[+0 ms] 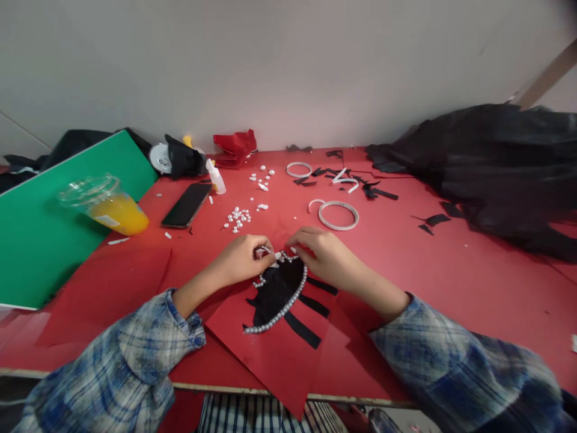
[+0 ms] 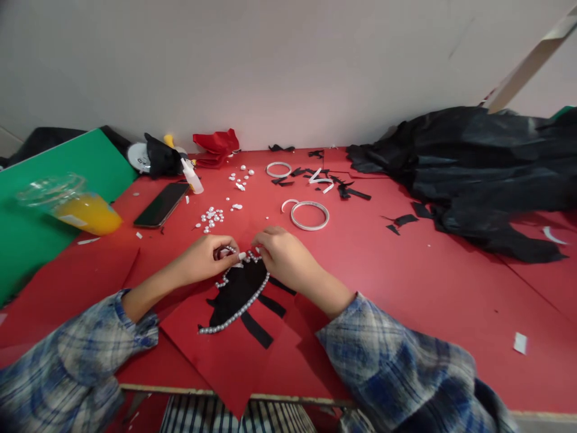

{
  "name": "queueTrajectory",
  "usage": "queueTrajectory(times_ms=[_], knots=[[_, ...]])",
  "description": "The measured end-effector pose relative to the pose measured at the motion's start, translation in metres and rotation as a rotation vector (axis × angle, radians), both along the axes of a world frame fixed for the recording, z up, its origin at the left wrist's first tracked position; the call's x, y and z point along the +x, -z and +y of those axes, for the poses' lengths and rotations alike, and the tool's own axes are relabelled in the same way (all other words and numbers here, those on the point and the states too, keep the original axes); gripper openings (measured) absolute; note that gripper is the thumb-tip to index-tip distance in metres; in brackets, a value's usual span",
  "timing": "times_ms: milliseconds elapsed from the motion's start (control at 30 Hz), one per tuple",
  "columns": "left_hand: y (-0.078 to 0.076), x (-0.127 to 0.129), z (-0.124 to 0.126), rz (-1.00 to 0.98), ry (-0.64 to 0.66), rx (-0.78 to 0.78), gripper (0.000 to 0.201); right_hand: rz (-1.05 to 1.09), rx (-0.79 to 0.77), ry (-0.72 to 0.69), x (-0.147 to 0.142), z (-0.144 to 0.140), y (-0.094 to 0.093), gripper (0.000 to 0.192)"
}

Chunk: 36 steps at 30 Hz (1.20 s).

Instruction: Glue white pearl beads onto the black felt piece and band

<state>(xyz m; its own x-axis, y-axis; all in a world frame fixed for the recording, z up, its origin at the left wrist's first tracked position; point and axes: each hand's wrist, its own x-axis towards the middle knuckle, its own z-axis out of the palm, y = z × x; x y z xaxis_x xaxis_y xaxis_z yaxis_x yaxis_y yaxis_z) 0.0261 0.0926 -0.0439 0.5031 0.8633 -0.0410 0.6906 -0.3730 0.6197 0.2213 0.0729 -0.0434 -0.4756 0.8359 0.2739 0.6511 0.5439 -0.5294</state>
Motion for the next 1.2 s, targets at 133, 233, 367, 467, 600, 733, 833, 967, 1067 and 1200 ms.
queueTrajectory(times_ms=[133,233,367,467,600,733,833,967,1067,1200], knots=[[-0.005,0.004,-0.002,0.072,-0.050,0.040,0.017,-0.016,-0.021,-0.029,0.000,-0.001,-0.001,0.024],[-0.006,0.006,-0.003,0.106,-0.078,0.050,0.017,-0.012,-0.036,-0.056,0.000,-0.001,-0.002,0.025],[-0.006,0.006,-0.004,0.113,-0.092,0.058,0.016,-0.006,-0.031,-0.083,0.001,-0.001,0.000,0.025],[-0.008,0.007,-0.005,0.117,-0.120,0.064,0.014,-0.022,-0.024,-0.099,0.002,-0.001,0.001,0.025],[-0.010,0.008,-0.007,0.102,-0.129,0.043,0.015,-0.042,-0.014,-0.119,0.003,-0.003,0.000,0.028],[-0.009,0.007,-0.006,0.093,-0.146,0.043,0.017,-0.089,0.010,-0.133,0.001,-0.006,-0.002,0.031],[-0.009,0.008,-0.006,0.130,-0.163,0.063,0.017,-0.144,0.051,-0.129,-0.001,-0.008,-0.001,0.032],[-0.009,0.009,-0.007,0.224,-0.167,0.111,0.019,-0.215,0.089,-0.117,-0.003,-0.010,0.000,0.031],[-0.011,0.009,-0.009,0.336,-0.147,0.202,0.020,-0.258,0.107,-0.108,-0.005,-0.012,0.001,0.030],[-0.016,0.010,-0.018,0.523,-0.101,0.385,0.023,-0.289,0.114,-0.090,-0.008,-0.013,0.001,0.030]])
